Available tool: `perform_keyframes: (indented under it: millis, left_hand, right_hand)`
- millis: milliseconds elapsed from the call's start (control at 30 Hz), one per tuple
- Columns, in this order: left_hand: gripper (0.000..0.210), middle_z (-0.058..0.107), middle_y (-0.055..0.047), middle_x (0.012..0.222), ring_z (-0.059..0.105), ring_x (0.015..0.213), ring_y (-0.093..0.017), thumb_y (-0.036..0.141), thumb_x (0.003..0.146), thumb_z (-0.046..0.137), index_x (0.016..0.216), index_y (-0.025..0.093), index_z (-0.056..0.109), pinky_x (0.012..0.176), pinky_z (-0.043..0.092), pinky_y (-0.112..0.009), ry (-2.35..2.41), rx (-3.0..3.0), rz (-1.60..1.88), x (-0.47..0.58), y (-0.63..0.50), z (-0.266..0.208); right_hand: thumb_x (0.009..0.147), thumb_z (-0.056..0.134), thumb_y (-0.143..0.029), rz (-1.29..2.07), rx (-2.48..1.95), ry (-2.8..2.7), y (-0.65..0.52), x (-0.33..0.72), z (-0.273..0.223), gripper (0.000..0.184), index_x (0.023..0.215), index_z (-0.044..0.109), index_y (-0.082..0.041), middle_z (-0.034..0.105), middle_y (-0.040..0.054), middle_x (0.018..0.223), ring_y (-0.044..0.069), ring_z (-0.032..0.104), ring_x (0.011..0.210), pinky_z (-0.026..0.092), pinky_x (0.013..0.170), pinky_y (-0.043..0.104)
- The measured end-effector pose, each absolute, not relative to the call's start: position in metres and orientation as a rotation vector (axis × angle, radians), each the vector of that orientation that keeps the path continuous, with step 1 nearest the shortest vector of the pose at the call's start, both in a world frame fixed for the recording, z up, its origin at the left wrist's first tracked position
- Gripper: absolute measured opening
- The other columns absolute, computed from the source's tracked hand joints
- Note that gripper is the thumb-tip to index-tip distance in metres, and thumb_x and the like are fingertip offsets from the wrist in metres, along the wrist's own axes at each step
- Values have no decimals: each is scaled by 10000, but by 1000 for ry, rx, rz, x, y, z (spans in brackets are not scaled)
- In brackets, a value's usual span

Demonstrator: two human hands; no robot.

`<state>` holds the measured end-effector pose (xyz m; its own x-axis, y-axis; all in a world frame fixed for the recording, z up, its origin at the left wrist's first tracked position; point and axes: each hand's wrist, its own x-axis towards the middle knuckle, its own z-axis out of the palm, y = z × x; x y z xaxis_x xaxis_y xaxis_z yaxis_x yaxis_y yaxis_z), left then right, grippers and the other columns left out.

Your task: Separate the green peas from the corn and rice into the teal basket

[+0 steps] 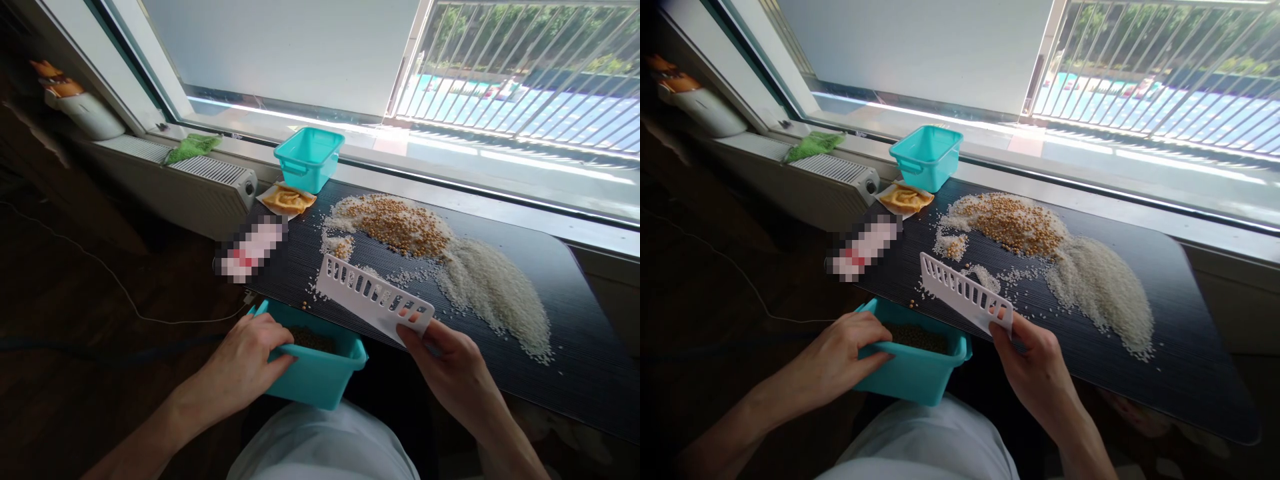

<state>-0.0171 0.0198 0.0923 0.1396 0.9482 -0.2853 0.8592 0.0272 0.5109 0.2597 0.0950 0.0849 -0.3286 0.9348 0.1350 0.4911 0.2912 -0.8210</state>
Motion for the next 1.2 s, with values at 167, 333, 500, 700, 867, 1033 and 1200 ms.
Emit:
perform_keyframes:
  millis: [167,333,500,700,867,1033,1200]
  left_hand:
    - [130,707,-29,865,621,873,-210,151,838,632,808,206,745,869,439,-372,1746,1833,181,-17,19,92]
    - [127,706,-34,866,623,886,-215,152,845,627,828,197,745,878,438,-377,1749,1821,176,-16,20,93]
    - [110,709,-42,883,619,885,-221,169,848,637,834,196,743,871,441,-391,1741,1836,165,-17,19,90]
    - [123,701,-27,868,621,881,-214,152,845,624,814,203,733,879,445,-393,1736,1851,147,-15,20,90]
    - [132,696,-24,844,623,872,-218,156,834,616,820,208,736,872,456,-393,1745,1862,151,-12,20,90]
    - [155,705,-27,840,626,855,-213,152,834,595,811,208,737,858,467,-385,1740,1887,173,-13,20,90]
    - [132,705,-34,853,628,869,-218,165,838,613,814,205,737,874,464,-402,1735,1872,163,-13,20,90]
  right_hand:
    - [872,572,-285,953,-1264,-1965,91,257,78,230,918,772,-180,784,13,820,187,718,689,547,604,212]
    - [918,530,-321,1075,-1239,-2038,83,248,74,271,924,761,-180,779,8,837,178,707,712,544,621,207]
    - [886,563,-319,991,-1263,-2013,86,263,83,256,936,775,-185,790,15,844,196,730,720,569,643,229]
    - [801,624,-350,540,-1562,-1770,112,295,82,262,948,783,-204,788,26,772,216,737,663,567,623,268]
    - [777,616,-339,593,-1570,-1769,122,291,77,282,949,780,-187,786,20,747,202,728,631,554,586,255]
    - [773,631,-330,778,-1494,-1749,120,280,78,252,920,779,-188,786,14,739,196,725,625,566,582,252]
    - [742,702,-372,948,-1443,-1637,117,280,83,263,917,781,-193,801,48,840,244,755,735,606,652,299]
